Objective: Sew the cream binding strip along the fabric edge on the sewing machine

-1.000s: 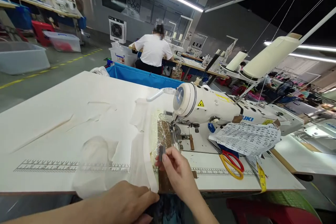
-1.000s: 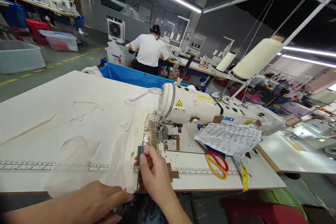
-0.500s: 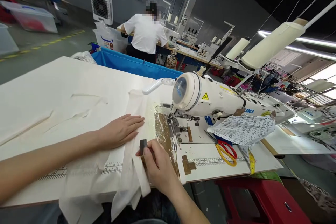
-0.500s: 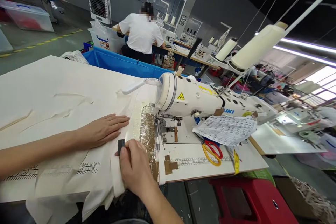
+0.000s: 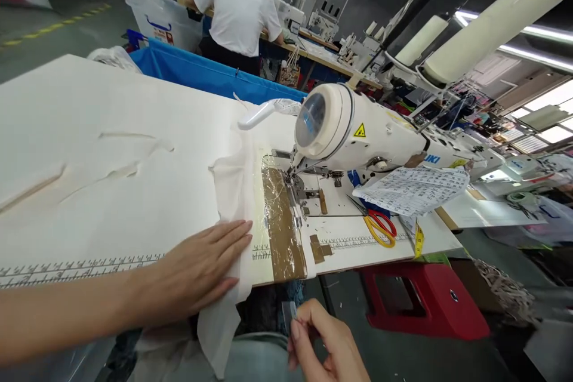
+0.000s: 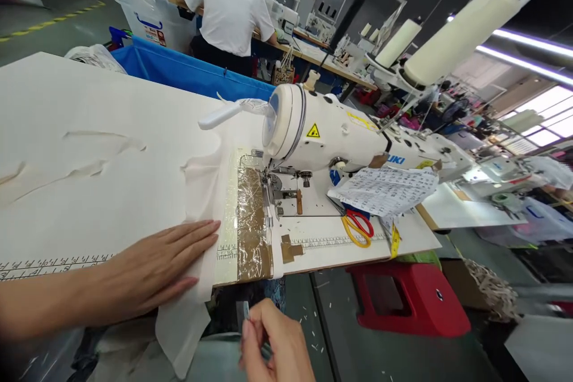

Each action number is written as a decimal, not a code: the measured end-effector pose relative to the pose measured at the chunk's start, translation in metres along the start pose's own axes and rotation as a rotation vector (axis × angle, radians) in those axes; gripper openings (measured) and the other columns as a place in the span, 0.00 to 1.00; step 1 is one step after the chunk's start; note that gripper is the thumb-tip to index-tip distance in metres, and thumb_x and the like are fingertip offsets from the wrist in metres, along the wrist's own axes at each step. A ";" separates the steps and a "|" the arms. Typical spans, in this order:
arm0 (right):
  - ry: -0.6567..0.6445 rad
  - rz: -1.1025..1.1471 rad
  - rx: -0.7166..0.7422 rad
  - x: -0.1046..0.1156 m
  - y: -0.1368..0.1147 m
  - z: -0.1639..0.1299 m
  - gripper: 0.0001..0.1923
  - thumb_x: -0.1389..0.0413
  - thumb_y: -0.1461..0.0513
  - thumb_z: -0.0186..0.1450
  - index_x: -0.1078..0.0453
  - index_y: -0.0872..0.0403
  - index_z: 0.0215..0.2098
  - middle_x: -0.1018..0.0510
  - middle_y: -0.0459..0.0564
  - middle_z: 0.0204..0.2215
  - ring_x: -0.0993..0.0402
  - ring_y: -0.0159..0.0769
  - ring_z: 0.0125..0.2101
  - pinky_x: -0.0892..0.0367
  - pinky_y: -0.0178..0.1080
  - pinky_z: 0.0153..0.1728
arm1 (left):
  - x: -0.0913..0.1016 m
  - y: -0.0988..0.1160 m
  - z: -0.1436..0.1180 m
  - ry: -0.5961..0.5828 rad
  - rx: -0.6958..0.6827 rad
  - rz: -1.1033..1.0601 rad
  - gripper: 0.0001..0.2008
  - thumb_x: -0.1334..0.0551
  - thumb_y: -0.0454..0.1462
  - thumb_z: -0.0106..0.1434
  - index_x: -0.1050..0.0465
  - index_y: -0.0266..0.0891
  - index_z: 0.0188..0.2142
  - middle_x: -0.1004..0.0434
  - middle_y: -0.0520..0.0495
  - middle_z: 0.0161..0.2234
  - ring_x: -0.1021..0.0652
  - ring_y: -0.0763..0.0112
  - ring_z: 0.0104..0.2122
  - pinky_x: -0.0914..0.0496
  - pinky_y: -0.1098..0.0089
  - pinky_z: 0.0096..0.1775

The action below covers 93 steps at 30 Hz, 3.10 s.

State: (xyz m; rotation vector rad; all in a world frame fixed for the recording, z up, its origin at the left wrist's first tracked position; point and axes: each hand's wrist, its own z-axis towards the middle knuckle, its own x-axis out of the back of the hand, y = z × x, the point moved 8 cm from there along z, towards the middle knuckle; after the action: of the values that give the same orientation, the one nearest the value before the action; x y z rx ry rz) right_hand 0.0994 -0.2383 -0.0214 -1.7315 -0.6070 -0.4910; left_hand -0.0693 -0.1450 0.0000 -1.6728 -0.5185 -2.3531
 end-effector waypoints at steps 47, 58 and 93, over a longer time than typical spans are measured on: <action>0.344 -0.403 0.238 -0.034 -0.096 0.132 0.12 0.58 0.64 0.68 0.34 0.54 0.43 0.20 0.48 0.32 0.25 0.36 0.28 0.38 0.35 0.27 | 0.010 -0.059 0.008 0.046 -0.067 0.021 0.17 0.49 0.35 0.68 0.26 0.29 0.49 0.28 0.29 0.54 0.29 0.47 0.56 0.33 0.52 0.55; 0.319 -0.460 0.251 -0.035 -0.101 0.139 0.12 0.57 0.64 0.67 0.34 0.54 0.43 0.21 0.48 0.31 0.24 0.37 0.29 0.40 0.35 0.26 | 0.010 -0.055 0.008 0.042 -0.105 0.126 0.20 0.50 0.36 0.69 0.25 0.26 0.49 0.27 0.28 0.53 0.28 0.48 0.55 0.32 0.53 0.54; 0.326 -0.492 0.356 -0.027 -0.098 0.085 0.11 0.56 0.66 0.67 0.32 0.55 0.39 0.24 0.46 0.25 0.27 0.33 0.24 0.41 0.35 0.26 | 0.012 -0.051 0.005 -0.020 -0.048 0.159 0.19 0.46 0.42 0.68 0.27 0.33 0.52 0.31 0.31 0.58 0.33 0.48 0.59 0.35 0.51 0.54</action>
State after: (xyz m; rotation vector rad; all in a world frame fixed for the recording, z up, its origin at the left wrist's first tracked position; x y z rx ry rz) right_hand 0.0174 -0.1412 0.0157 -1.1282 -0.8277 -0.9279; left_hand -0.0878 -0.0954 0.0048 -1.6925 -0.3210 -2.2543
